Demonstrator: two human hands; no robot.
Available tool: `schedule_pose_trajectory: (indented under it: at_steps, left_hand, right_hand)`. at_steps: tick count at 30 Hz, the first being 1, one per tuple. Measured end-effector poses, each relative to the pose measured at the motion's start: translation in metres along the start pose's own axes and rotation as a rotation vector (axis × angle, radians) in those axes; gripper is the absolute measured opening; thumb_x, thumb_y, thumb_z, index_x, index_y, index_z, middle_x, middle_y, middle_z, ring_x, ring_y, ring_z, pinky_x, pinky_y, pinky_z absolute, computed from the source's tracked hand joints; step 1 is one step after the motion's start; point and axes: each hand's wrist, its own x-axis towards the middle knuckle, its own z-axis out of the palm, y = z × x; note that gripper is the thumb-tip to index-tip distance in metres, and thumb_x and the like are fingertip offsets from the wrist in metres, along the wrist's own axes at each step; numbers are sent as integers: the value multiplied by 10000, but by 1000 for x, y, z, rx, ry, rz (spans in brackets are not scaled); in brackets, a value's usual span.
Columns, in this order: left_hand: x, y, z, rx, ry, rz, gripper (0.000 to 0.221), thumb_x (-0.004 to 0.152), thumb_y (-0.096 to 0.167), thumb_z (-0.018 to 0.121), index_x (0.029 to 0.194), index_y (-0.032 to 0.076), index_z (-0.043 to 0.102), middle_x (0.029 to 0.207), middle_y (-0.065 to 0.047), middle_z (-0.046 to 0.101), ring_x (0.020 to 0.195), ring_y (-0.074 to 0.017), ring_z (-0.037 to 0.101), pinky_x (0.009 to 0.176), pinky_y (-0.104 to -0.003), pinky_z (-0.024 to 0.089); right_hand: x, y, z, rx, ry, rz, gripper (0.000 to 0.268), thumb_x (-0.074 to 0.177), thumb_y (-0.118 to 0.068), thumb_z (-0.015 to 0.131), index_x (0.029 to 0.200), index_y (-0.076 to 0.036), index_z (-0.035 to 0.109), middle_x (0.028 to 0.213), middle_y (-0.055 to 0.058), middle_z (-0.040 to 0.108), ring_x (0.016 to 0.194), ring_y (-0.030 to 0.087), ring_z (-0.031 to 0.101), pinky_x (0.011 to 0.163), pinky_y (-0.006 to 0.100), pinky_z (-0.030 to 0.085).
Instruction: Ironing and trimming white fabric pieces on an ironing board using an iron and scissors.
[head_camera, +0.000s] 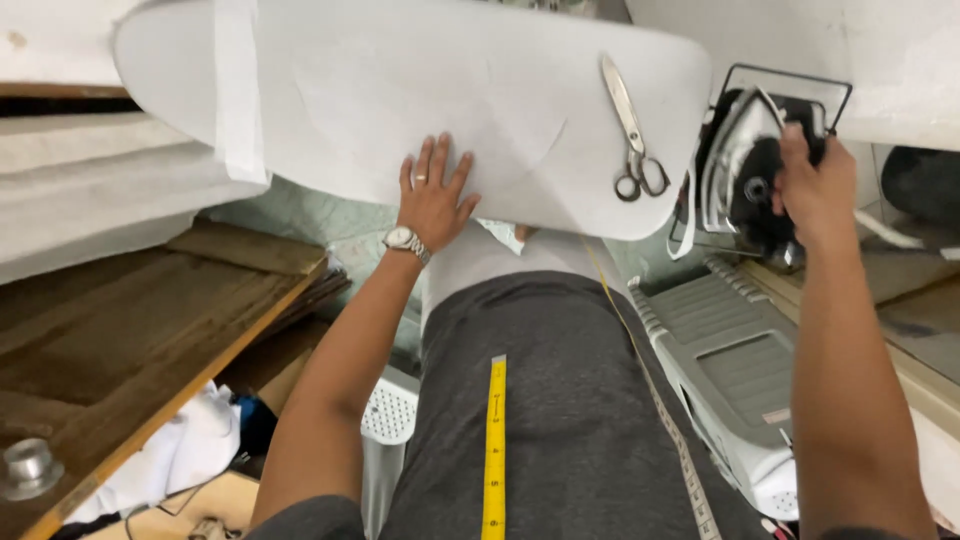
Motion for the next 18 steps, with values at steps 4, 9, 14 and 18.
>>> schedule_pose_trajectory:
  at_steps: [4,9,14,18]
  left_hand:
    - [6,-24,-10,-43,-16,-3,819,1330,629,619,1996,202,409,2074,-214,219,1912,-455,241,1475,-764,318]
    - [39,-58,-20,-4,139,-24,664,1257,537,715,1799,157,656,1805,-180,664,1606,-425,633,1217,-656,521]
    - [154,-56,-9,-113,139,176,535,1267,347,724,1754,132,678,1813,-168,586,1646,-442,569,1246,-666,523]
    - [203,-58,-22,-277,150,175,555,1208,126,683,1757,55,651,1833,-269,536,1663,-541,535,1297,-758,533]
  right_hand:
    - [-56,-23,-16,-80,35,71,577,1562,-642,647,1317,-120,629,896,47,662,617,187,605,538,403,488]
    - [-95,-38,11,-40,35,18,519,1545,-530,750,1293,-80,688,826,79,593,618,146,524,469,379,462]
    - [-142,-116,95,-484,-7,-107,537,1450,-516,766,1297,-2,782,1101,261,839,936,471,757,812,627,538]
    - [-152,-170,188,-443,-105,-13,726,1220,-775,747,1510,-113,817,1280,230,914,1106,464,853,911,610,613]
